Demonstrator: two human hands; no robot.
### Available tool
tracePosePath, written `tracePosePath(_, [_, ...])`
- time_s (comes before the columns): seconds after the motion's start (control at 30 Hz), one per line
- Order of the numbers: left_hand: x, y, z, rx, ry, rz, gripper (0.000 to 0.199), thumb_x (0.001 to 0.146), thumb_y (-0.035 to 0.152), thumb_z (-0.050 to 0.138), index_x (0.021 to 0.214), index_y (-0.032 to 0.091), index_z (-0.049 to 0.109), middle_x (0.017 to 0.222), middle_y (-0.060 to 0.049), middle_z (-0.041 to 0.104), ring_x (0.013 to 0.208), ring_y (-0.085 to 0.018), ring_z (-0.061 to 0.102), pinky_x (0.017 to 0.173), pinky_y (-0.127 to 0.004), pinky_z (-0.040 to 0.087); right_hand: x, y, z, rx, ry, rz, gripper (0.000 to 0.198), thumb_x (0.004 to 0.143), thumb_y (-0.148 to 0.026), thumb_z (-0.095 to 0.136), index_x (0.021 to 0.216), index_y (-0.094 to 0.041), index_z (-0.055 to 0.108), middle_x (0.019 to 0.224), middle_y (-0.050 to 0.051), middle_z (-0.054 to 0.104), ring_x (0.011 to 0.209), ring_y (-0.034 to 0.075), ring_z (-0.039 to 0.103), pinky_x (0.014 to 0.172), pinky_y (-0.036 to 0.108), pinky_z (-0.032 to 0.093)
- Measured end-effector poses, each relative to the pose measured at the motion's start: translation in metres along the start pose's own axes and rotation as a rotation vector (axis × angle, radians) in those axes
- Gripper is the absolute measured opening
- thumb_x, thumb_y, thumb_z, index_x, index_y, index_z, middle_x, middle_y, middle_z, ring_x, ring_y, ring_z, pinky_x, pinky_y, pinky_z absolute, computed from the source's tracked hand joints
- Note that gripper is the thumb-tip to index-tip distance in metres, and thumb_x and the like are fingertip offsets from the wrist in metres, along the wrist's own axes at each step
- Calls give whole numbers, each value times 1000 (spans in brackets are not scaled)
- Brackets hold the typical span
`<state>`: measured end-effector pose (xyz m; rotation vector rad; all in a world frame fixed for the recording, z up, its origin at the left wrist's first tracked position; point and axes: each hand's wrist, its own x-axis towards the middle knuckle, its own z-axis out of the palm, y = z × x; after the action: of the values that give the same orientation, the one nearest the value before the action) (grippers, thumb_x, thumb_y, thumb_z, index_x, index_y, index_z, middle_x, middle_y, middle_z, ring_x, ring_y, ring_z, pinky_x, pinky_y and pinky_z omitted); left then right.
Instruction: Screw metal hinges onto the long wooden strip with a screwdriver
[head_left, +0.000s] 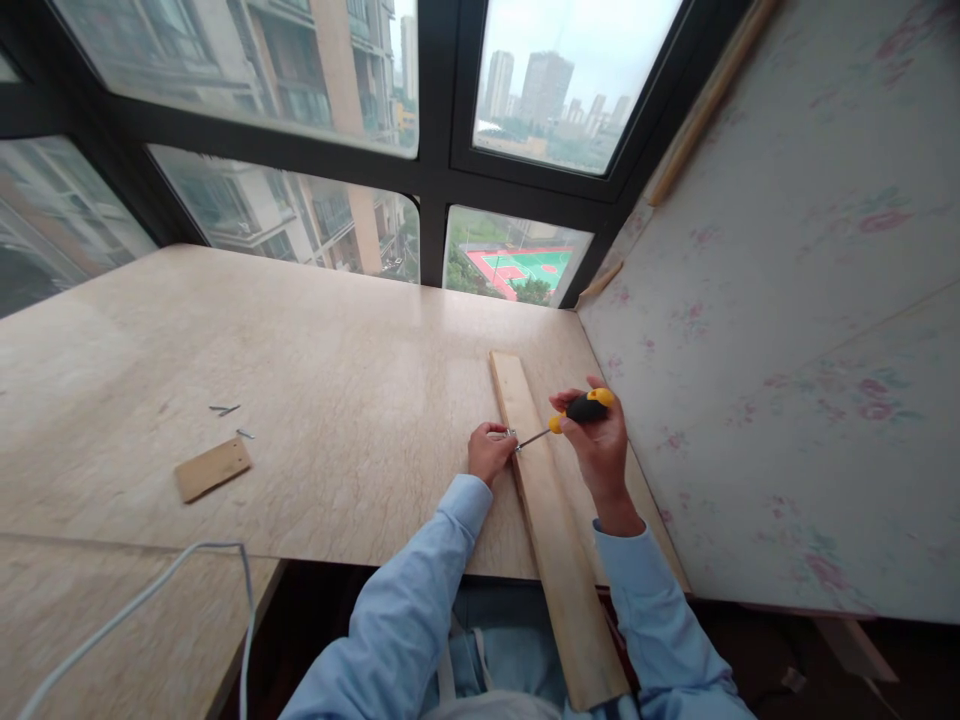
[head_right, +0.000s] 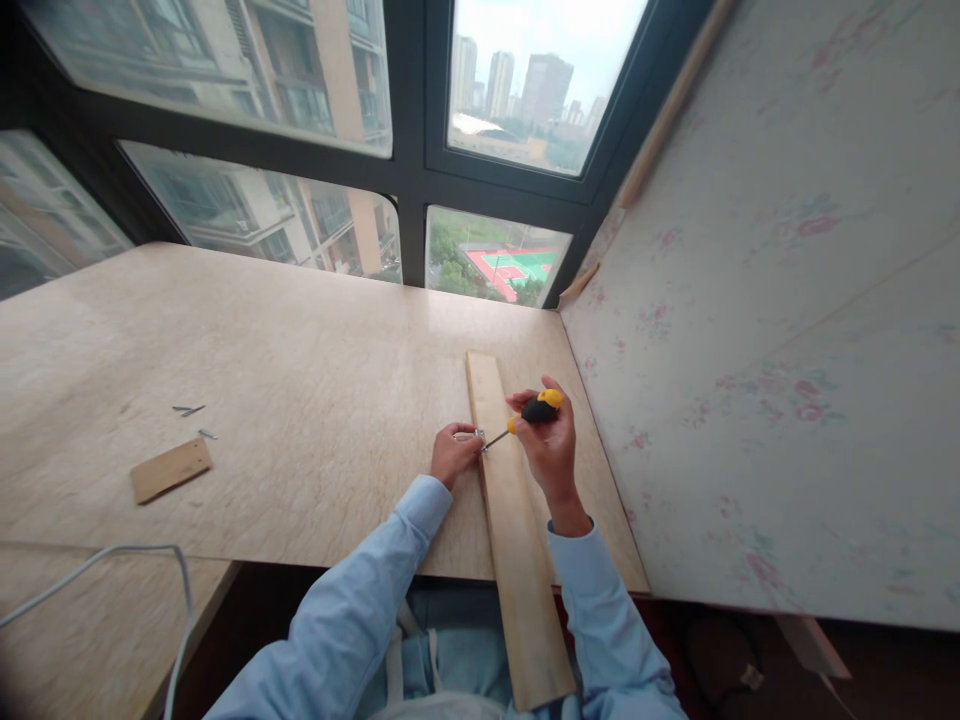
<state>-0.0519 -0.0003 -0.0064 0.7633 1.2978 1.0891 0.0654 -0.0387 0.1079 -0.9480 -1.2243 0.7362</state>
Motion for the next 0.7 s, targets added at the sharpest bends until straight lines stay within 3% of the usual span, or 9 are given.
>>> tracePosePath(0.23, [1,-2,0,21,1,8,26,58,11,73,80,15,61,61,-1,67,57,-14,63,50,-21,47,12,-2,-5,26,-45,-12,58,72,-26,67,126,-30,46,91,-1,59,75,15,60,73,37,56])
tracePosePath(0.4, [-1,1,-1,9,-6,-7,27,58,11,72,81,15,60,65,-3,68,57,-15,62,49,-22,47,33,-20,-17,-30,-28,54,26,76,-36,65,98,-25,55,66,-6,51,48,9,48,45,22,42])
tracePosePath(0.47, [-2,3,-2,-20,-20,-23,28,57,11,73,82,15,60,66,-3,68,57,-14,62,49,-22,48,37,-21,-20,-234,-147,183,24,76,-43,67,82,-22,56,53,-8,46,37,8,41,37,21,32])
tracePosePath(0.53, [-4,6,-3,-52,-32,-45,31,55,12,76,82,15,59,66,-2,67,58,-14,61,49,-22,48,37,-15,-20,-519,-350,288,29,74,-46,68,71,-20,56,49,-6,48,36,9,41,37,22,29])
tracePosePath(0.63, [-5,10,-4,-85,-47,-69,35,53,13,79,82,15,58,65,-1,65,59,-14,61,50,-22,49,30,3,-13,-904,-614,288,29,77,-42,64,61,-18,58,54,-1,60,48,13,53,45,23,33])
tracePosePath(0.7, [-5,12,-4,-82,-47,-72,35,54,13,78,82,16,58,64,-1,63,58,-14,60,50,-23,49,23,16,-7,-1047,-714,280,27,78,-38,62,60,-18,60,57,1,64,55,14,57,48,23,34])
